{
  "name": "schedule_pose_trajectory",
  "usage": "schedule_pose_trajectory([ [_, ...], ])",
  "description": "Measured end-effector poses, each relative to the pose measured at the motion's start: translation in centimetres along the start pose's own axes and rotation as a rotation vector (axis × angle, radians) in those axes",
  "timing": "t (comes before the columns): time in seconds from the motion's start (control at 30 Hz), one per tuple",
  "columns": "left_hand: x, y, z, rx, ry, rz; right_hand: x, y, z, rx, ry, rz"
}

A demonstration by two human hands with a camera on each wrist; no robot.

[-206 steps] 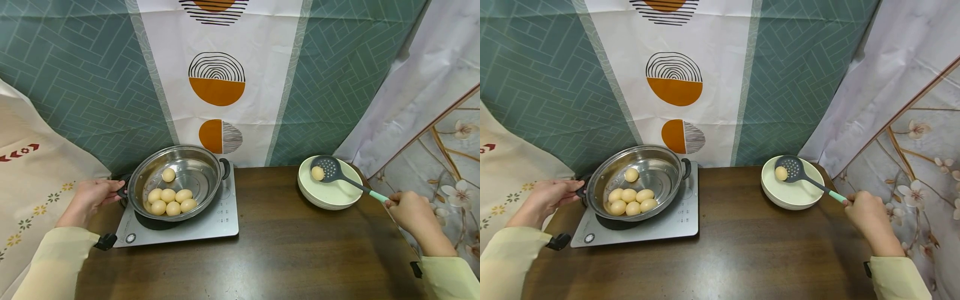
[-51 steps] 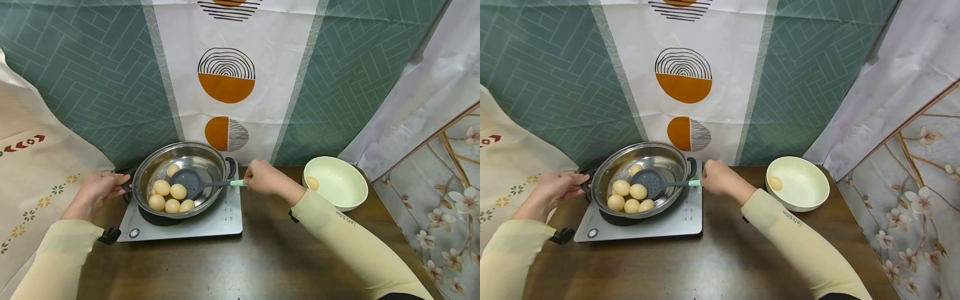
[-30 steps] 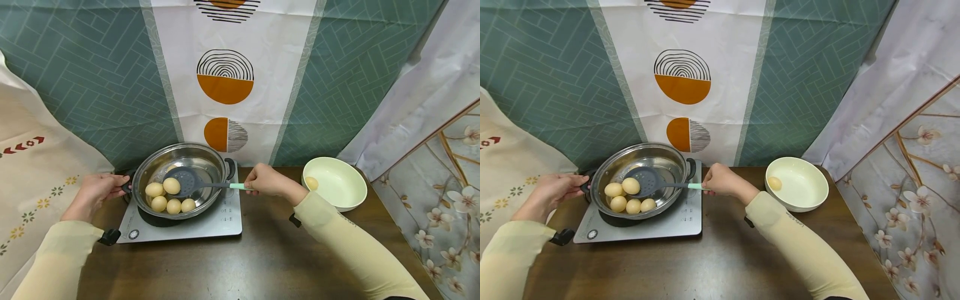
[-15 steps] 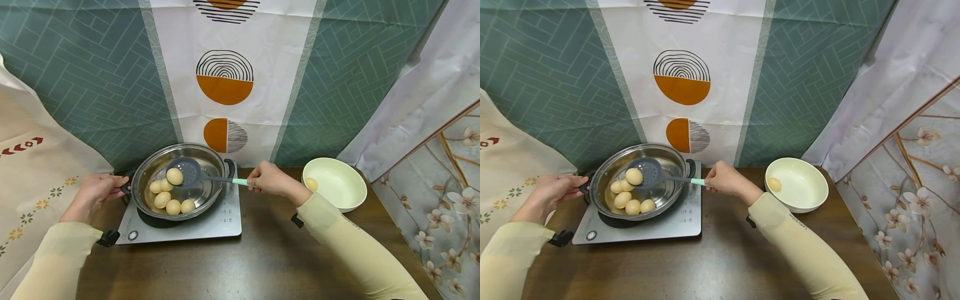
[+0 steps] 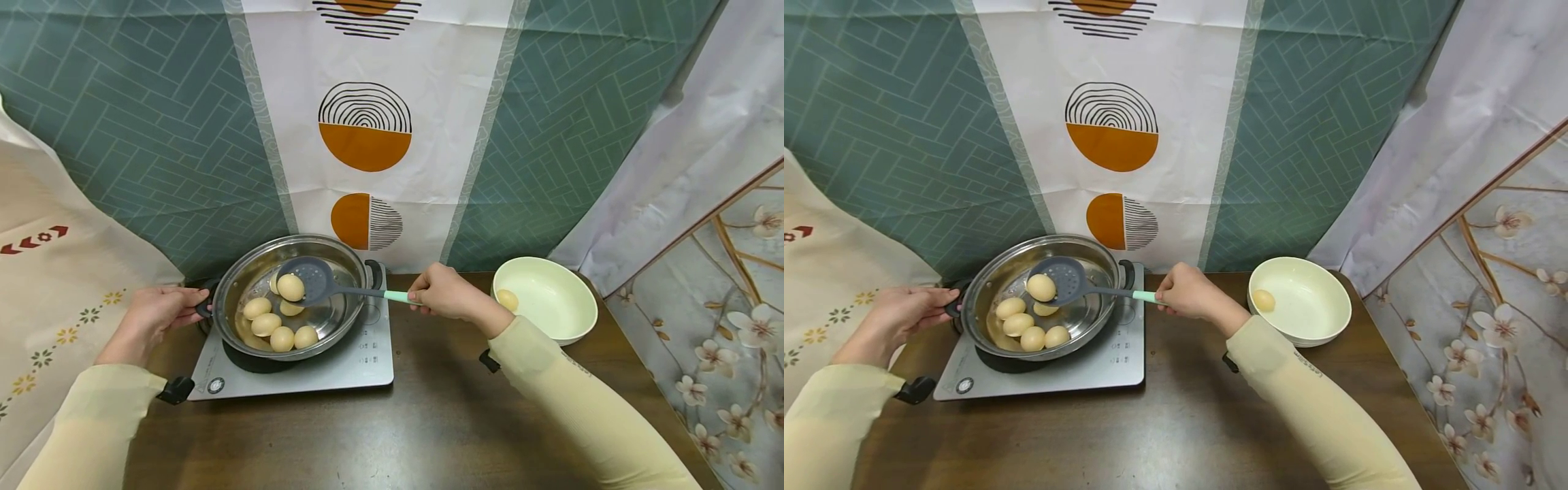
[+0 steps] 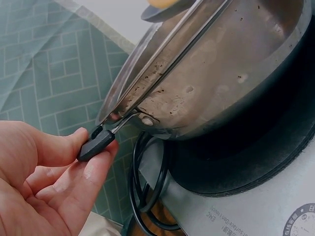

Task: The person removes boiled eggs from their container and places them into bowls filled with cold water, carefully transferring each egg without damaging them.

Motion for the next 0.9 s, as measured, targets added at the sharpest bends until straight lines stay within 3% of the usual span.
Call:
schedule_pose_trajectory([
  [0.43, 0.1, -0.1, 0.1, -0.015, -0.005, 0.003, -0.6, -0.4, -0.3, 0.005, -0.013, 0.005],
  [0.9, 0.0, 0.1, 0.0, -0.007, -0.004, -0.003, -2.2, -2.7, -1.5, -0.011, -0.013, -0.033],
])
Point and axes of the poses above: each hand's wrist, its own x-axis towards the middle knuckle, its own y-axis out of the palm, z = x × y, the point moved 5 cm from there along x, towards the middle knuckle, and after that the axes turned 6 degrees about z, right-handed, at the moved point
